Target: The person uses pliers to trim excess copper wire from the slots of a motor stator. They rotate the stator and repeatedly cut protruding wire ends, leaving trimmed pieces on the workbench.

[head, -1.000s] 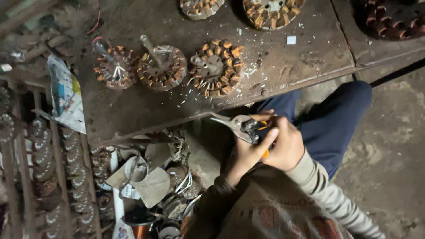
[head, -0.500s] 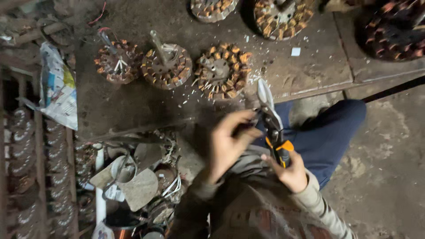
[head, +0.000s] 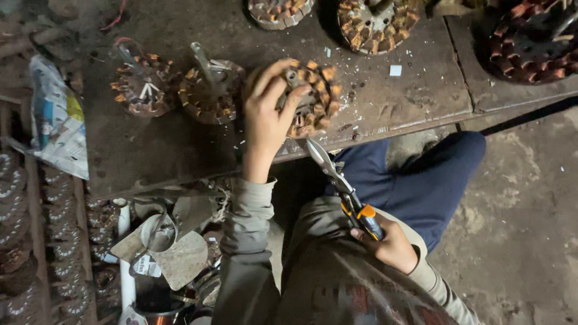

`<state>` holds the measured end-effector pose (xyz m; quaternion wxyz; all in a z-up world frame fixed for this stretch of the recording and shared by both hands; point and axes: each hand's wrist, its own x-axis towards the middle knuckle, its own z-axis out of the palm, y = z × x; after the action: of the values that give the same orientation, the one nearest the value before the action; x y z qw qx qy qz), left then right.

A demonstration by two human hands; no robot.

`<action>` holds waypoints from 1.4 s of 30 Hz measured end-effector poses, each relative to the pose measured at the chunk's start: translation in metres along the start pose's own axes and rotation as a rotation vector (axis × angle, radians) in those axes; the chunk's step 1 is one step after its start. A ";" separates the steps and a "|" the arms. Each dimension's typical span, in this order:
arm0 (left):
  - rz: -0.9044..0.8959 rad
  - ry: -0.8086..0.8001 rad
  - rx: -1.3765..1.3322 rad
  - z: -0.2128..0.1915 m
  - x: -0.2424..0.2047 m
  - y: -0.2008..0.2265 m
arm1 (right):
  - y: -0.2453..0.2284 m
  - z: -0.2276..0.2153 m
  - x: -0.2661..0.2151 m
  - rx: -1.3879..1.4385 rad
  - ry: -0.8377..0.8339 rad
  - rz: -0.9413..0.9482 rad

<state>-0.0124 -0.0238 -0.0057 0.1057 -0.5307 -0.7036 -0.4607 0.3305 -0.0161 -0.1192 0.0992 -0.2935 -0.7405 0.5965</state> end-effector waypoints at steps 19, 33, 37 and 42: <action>0.027 -0.011 0.056 0.012 -0.007 0.004 | -0.027 -0.057 0.002 0.403 -0.322 0.861; -0.005 0.044 0.073 0.010 -0.007 0.020 | -0.014 -0.104 0.045 0.039 -0.439 0.413; 0.042 0.103 0.142 0.013 -0.011 0.020 | -0.006 -0.078 0.062 -0.002 -0.382 0.406; 0.031 0.070 0.166 0.013 -0.015 0.019 | 0.027 -0.067 0.060 0.107 -0.438 0.289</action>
<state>0.0139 -0.0232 -0.0120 0.1808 -0.5145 -0.7271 -0.4171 0.3244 0.0755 -0.1390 -0.1342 -0.2546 -0.6621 0.6919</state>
